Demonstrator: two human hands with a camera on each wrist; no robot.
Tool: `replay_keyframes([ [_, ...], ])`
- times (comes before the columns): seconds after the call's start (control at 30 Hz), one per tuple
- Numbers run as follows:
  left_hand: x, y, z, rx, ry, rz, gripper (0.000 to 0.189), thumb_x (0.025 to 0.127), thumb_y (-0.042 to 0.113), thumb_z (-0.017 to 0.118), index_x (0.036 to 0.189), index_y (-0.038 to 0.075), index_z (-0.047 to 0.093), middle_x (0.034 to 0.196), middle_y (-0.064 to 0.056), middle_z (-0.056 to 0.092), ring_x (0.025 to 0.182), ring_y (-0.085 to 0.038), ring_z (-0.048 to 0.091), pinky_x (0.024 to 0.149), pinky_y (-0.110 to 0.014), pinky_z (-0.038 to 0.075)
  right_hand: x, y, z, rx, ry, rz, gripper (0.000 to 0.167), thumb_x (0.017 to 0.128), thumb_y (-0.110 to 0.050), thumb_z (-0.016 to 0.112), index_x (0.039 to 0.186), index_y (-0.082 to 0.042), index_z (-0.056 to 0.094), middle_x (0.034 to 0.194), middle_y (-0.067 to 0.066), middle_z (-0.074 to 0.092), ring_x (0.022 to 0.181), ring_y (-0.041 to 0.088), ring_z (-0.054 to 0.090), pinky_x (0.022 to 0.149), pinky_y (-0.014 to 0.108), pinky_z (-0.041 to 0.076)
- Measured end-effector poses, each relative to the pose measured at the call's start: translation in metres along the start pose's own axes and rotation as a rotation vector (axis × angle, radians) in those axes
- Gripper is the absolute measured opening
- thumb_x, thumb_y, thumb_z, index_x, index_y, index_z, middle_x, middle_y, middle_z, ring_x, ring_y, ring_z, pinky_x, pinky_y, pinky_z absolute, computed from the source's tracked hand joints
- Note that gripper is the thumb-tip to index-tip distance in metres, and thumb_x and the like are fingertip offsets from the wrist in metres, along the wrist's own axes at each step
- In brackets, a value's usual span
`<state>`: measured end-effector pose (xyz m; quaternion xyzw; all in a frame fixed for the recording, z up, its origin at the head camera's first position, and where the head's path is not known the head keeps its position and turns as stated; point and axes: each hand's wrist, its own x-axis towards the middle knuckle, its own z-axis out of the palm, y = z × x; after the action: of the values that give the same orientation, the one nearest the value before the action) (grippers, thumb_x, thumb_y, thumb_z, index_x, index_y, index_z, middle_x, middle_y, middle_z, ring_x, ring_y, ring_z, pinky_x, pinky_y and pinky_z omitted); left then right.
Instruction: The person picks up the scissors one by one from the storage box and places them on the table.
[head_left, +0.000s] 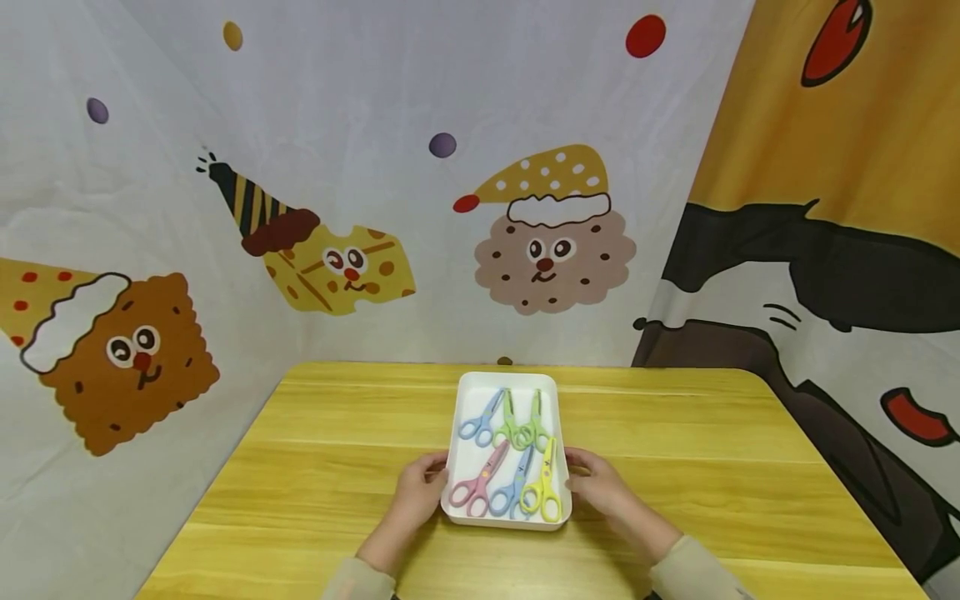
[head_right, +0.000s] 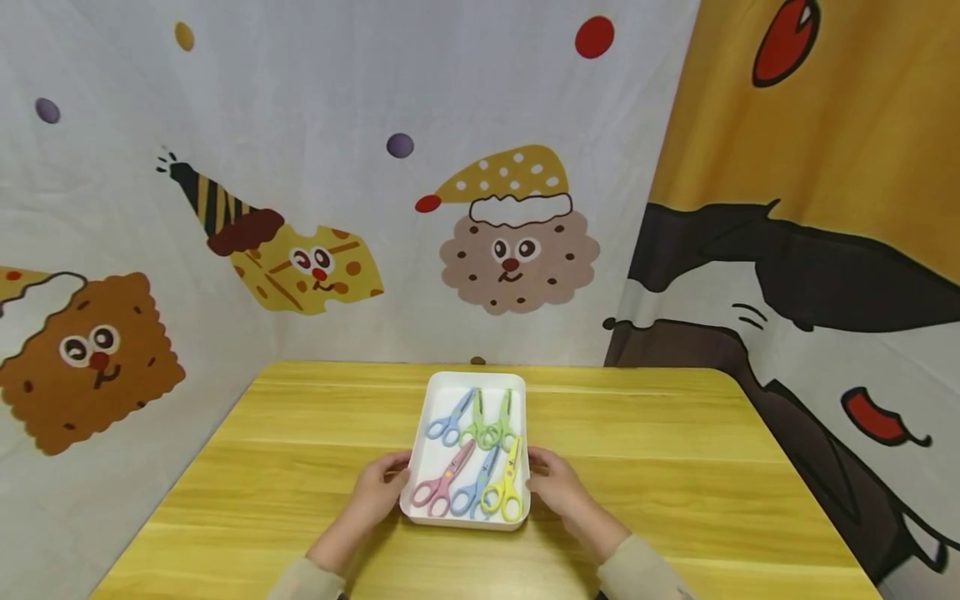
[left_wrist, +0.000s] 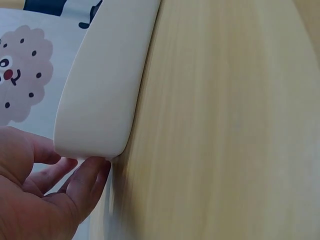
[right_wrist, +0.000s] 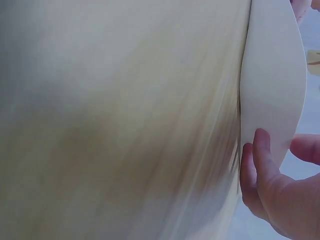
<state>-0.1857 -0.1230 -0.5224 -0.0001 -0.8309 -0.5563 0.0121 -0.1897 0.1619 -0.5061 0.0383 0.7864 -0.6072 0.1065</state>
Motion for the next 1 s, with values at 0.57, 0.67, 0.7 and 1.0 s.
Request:
replay_keyframes([
  [0.57, -0.004, 0.012, 0.019, -0.023, -0.011, -0.003, 0.03, 0.089, -0.001, 0.056, 0.118, -0.009, 0.059, 0.105, -0.023, 0.063, 0.093, -0.026, 0.061, 0.076, -0.029, 0.054, -0.003, 0.003, -0.021, 0.012, -0.009, 0.01, 0.052, 0.082, 0.009, 0.051, 0.133, 0.011, 0.043, 0.132, 0.031, 0.046, 0.109, 0.034, 0.055, 0.079, 0.038, 0.054],
  [0.67, -0.004, 0.012, 0.022, -0.021, -0.008, -0.005, 0.03, 0.089, -0.001, 0.056, 0.118, -0.009, 0.059, 0.105, -0.022, 0.064, 0.092, -0.025, 0.061, 0.076, -0.028, 0.054, -0.004, 0.004, -0.024, 0.017, -0.02, 0.011, 0.052, 0.082, 0.009, 0.051, 0.133, 0.012, 0.042, 0.133, 0.033, 0.045, 0.108, 0.033, 0.056, 0.078, 0.038, 0.054],
  [0.7, -0.005, 0.013, 0.023, -0.021, -0.006, -0.007, 0.03, 0.089, -0.001, 0.056, 0.118, -0.009, 0.059, 0.105, -0.022, 0.064, 0.092, -0.024, 0.061, 0.075, -0.028, 0.054, -0.003, 0.004, -0.024, 0.022, -0.02, 0.013, 0.053, 0.081, 0.009, 0.051, 0.133, 0.012, 0.042, 0.133, 0.033, 0.045, 0.107, 0.033, 0.057, 0.078, 0.037, 0.054],
  [1.0, -0.004, 0.015, 0.03, -0.015, 0.009, -0.022, 0.029, 0.089, 0.0, 0.057, 0.117, -0.007, 0.06, 0.105, -0.02, 0.065, 0.091, -0.023, 0.061, 0.076, -0.029, 0.054, -0.004, 0.006, -0.032, 0.014, -0.043, 0.021, 0.055, 0.081, 0.008, 0.05, 0.135, 0.012, 0.04, 0.135, 0.033, 0.042, 0.106, 0.029, 0.056, 0.078, 0.035, 0.053],
])
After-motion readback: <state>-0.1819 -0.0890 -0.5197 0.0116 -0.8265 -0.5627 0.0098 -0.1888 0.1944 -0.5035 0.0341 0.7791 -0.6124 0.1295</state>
